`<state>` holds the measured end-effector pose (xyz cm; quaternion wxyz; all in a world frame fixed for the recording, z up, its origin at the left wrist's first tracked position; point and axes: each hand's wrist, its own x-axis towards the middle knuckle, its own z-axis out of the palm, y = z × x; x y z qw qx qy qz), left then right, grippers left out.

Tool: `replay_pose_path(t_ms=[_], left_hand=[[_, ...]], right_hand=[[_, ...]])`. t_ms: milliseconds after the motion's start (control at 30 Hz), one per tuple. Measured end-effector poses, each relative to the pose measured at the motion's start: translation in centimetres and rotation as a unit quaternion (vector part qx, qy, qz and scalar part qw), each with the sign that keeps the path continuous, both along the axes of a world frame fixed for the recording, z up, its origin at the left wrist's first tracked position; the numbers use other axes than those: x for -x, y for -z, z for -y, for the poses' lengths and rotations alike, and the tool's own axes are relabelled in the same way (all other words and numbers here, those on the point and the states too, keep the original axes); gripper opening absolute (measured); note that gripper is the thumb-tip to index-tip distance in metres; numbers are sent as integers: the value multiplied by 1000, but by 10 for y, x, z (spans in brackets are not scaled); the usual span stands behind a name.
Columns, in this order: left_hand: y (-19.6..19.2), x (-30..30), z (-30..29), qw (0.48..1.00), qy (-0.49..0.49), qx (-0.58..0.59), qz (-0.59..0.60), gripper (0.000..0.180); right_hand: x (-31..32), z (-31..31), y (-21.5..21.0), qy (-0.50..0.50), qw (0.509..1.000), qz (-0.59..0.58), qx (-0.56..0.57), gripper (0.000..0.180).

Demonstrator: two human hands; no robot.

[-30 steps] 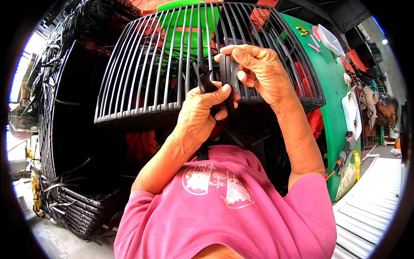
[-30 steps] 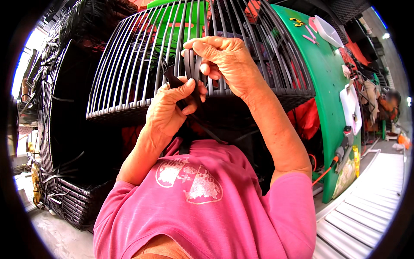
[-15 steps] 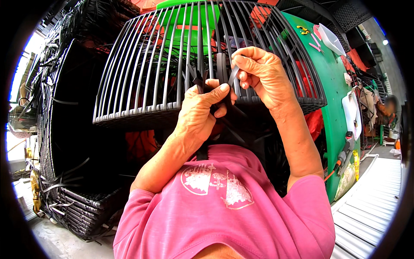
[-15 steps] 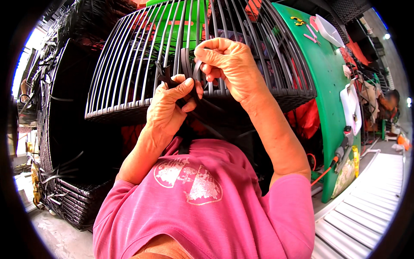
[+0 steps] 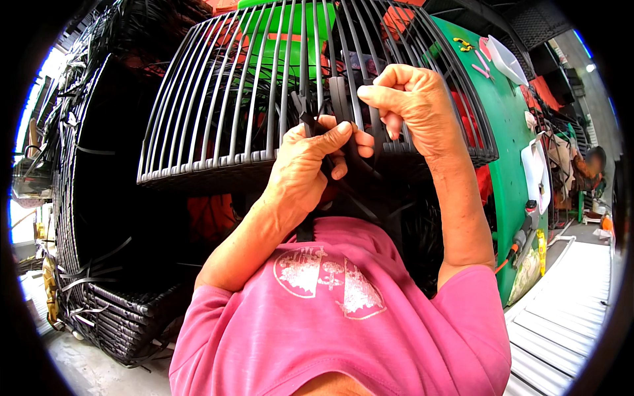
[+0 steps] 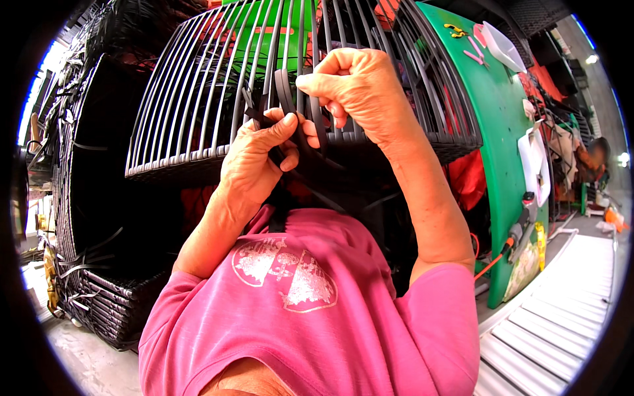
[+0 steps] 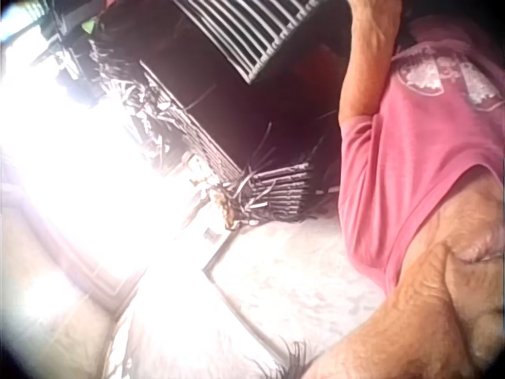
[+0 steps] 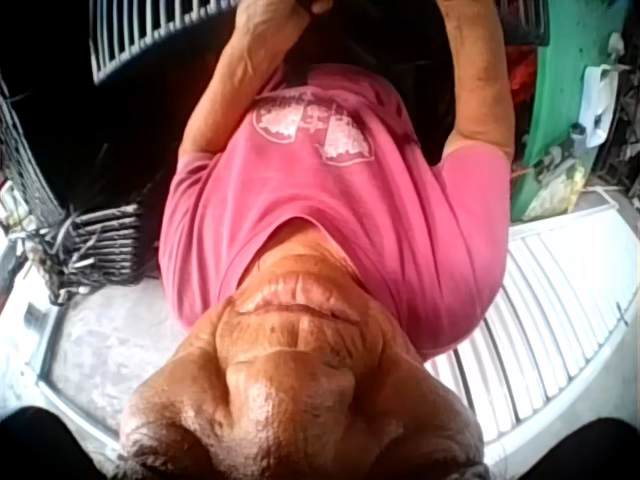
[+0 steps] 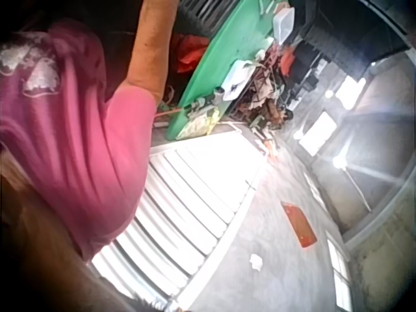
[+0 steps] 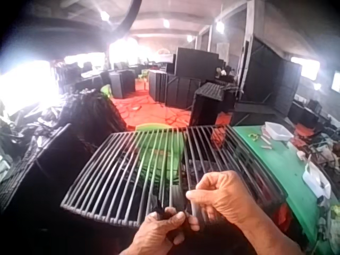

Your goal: The person weaves black plastic strips through a metal furniture frame to create a woven pattern. They feed several strips through the frame and secure them by hand.

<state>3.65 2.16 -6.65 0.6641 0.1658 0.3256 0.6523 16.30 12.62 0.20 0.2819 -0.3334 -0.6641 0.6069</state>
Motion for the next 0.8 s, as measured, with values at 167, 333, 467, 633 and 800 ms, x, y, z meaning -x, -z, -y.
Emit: replay_pose_path(t_ms=[167, 333, 467, 633, 800], left_hand=[[-6, -3, 2, 1000, 14, 13, 6, 13], [-8, -2, 2, 999, 36, 8, -6, 6], [-4, 0, 3, 999, 48, 7, 3, 5], [-4, -1, 4, 998, 58, -6, 34, 8], [-6, -1, 5, 998, 56, 11, 39, 12]], right_hand=[[9, 7, 5, 31, 988, 72, -136, 16], [12, 12, 11, 52, 983, 62, -167, 15], [13, 13, 15, 45, 996, 15, -74, 13], [6, 3, 26, 19, 992, -80, 91, 12], [5, 4, 29, -12, 987, -106, 124, 10]])
